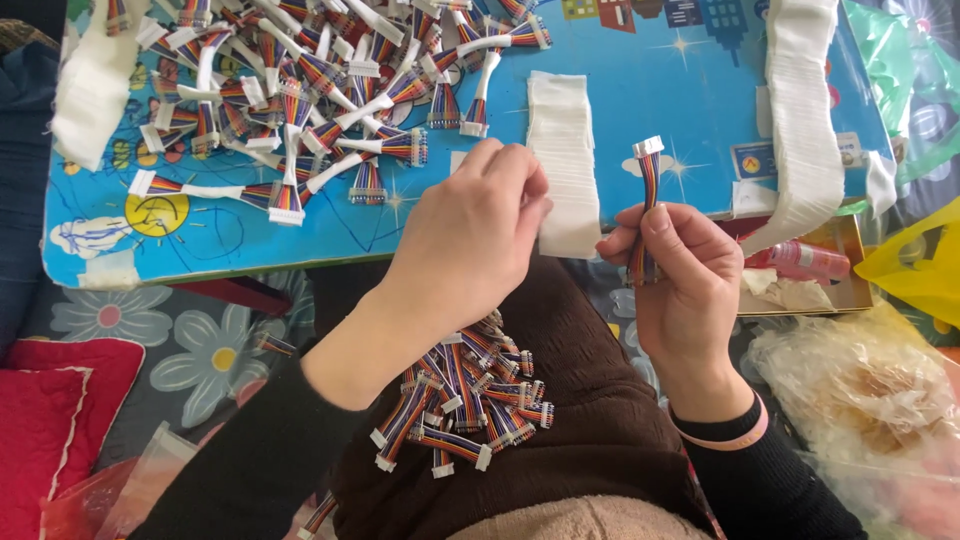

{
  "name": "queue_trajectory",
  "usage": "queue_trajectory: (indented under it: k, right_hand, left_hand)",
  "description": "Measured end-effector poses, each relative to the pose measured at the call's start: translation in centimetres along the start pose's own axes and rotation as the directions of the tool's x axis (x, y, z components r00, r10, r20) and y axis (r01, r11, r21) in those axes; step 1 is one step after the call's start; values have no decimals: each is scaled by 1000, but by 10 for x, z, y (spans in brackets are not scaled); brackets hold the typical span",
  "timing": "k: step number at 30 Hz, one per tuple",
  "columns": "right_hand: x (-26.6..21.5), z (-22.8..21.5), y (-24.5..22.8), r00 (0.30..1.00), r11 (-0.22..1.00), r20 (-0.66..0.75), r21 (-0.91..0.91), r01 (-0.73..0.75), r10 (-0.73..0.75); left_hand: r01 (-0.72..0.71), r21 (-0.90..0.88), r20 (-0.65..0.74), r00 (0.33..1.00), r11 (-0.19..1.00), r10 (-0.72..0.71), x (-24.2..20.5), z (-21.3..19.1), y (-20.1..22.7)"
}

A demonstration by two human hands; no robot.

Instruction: Wrapping small electronic connectors with white adhesive tape

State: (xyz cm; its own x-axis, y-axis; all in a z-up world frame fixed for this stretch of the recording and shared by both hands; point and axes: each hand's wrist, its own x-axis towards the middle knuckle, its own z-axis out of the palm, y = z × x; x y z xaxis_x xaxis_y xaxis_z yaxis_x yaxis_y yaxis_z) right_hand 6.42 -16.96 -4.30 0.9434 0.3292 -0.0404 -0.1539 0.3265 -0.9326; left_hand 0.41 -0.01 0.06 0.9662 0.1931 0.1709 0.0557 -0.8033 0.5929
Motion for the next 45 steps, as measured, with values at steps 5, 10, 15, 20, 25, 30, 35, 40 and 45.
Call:
queue_trajectory:
  k: [5, 10, 15, 20, 25, 30, 35, 40, 45]
  right_hand:
    - [0, 0, 1, 1000, 1000, -14, 0, -7, 7]
    - [0, 0, 0, 1000, 1000, 15, -14, 16, -16]
    - [2, -1, -1, 1000, 1000, 6, -5, 17, -17]
    - [4, 0, -3, 1000, 999, 15, -24, 23, -22]
    - [6, -3, -8, 997, 997, 14, 8, -81, 81]
    - [-2, 0, -22, 988, 995, 119, -4, -97, 97]
    - [-27, 5, -28, 913, 975, 350, -1, -223, 210]
    - [-37, 10, -18, 939, 977, 281, 23, -213, 198]
    - [-39, 16, -17, 936, 962, 280, 107, -252, 214]
  left_hand:
    - [8, 164, 43, 999, 986, -15, 4, 3, 13]
    - [-61, 97, 53, 997, 993, 57, -2, 3, 17]
    - [-238, 289, -246, 917, 927, 313, -12, 6, 9]
    - [-342, 600, -262, 770, 723, 581, -16, 12, 14]
    - [-638, 402, -223, 627, 657, 746, -34, 0, 34]
    - [-520, -243, -266, 848, 819, 459, -59, -10, 45]
    - [0, -530, 6, 1000, 848, 3, -62, -8, 37]
    - [180, -495, -1, 978, 850, -208, -68, -18, 39]
    - [115, -599, -45, 983, 792, -177, -72, -24, 20]
